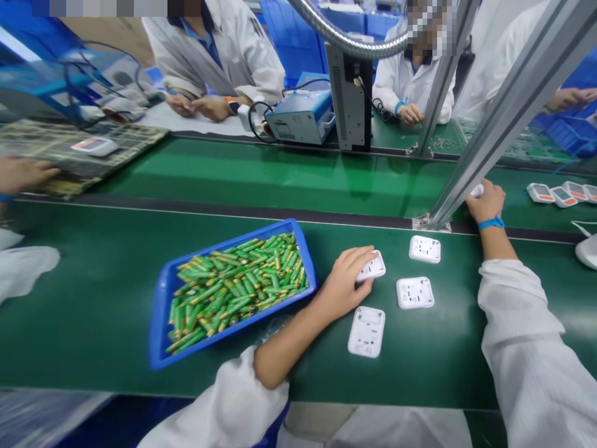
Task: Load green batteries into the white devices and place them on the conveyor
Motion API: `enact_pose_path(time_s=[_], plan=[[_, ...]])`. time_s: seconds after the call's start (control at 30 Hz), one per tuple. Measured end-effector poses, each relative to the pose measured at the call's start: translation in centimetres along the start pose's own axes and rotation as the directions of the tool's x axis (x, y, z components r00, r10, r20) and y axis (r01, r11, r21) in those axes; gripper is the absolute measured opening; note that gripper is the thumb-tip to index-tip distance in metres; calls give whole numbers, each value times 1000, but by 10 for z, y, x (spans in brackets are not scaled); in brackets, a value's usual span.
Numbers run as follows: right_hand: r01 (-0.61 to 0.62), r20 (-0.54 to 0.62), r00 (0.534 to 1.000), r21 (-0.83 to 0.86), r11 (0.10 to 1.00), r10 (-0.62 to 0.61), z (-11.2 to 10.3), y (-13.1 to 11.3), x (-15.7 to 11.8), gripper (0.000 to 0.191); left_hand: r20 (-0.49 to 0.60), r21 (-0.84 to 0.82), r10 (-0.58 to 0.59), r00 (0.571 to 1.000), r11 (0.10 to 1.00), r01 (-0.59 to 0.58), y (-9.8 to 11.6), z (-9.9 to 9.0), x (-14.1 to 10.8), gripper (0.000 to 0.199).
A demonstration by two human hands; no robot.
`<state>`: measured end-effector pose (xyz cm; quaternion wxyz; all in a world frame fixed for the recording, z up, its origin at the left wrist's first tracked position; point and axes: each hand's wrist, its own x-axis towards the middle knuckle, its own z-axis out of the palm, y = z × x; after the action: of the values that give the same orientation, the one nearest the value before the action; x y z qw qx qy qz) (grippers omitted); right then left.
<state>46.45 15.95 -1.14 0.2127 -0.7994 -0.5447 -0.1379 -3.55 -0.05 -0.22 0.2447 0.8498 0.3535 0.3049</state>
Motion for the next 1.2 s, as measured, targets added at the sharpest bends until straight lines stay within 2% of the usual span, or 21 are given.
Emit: enact_pose_path(time_s=[0.1,0.23,0.37,0.47,0.57,0.63,0.7,0.77,0.83,0.93,1.0,1.1,1.2], plan=[[-149,26,988,12,989,149,-33,-3,-44,78,-57,-20,12,998,1000,-13,-4,5,2,53],[-208,137,967,-54,977,214,-67,1,-97,72,-3,-64,42,999,997,-43,0,6,5,60],[-263,6,965,60,963,264,-92,3,-130,82,80,-72,15,997,997,-9,7,2,8,59],[-104,-60,991,210,972,119,-113,-21,-153,84,91,-73,16,996,997,-9,10,1,10,54],[146,-6,988,330,933,-153,-129,-75,-181,82,87,-91,66,994,994,-58,10,3,12,55],[247,77,952,376,893,-296,-132,-121,-197,79,74,-120,108,991,988,-99,8,4,14,59],[297,169,910,372,880,-378,-127,-164,-206,74,37,-176,135,990,976,-126,6,6,15,67],[316,239,882,342,885,-407,-119,-198,-205,66,-23,-238,120,992,964,-122,3,8,17,81],[318,277,871,311,896,-405,-109,-218,-198,60,-62,-270,83,995,958,-96,0,10,18,100],[315,300,865,298,901,-401,-98,-226,-187,59,-43,-242,47,998,969,-56,-4,17,20,122],[327,311,848,331,885,-430,-92,-222,-183,60,-30,-215,43,999,976,-49,-5,22,22,124],[360,321,803,411,838,-502,-88,-209,-181,62,-53,-193,33,998,980,-43,-4,26,24,106],[379,318,774,459,803,-547,-97,-202,-177,60,-60,-144,10,998,989,-18,-2,26,25,71]])
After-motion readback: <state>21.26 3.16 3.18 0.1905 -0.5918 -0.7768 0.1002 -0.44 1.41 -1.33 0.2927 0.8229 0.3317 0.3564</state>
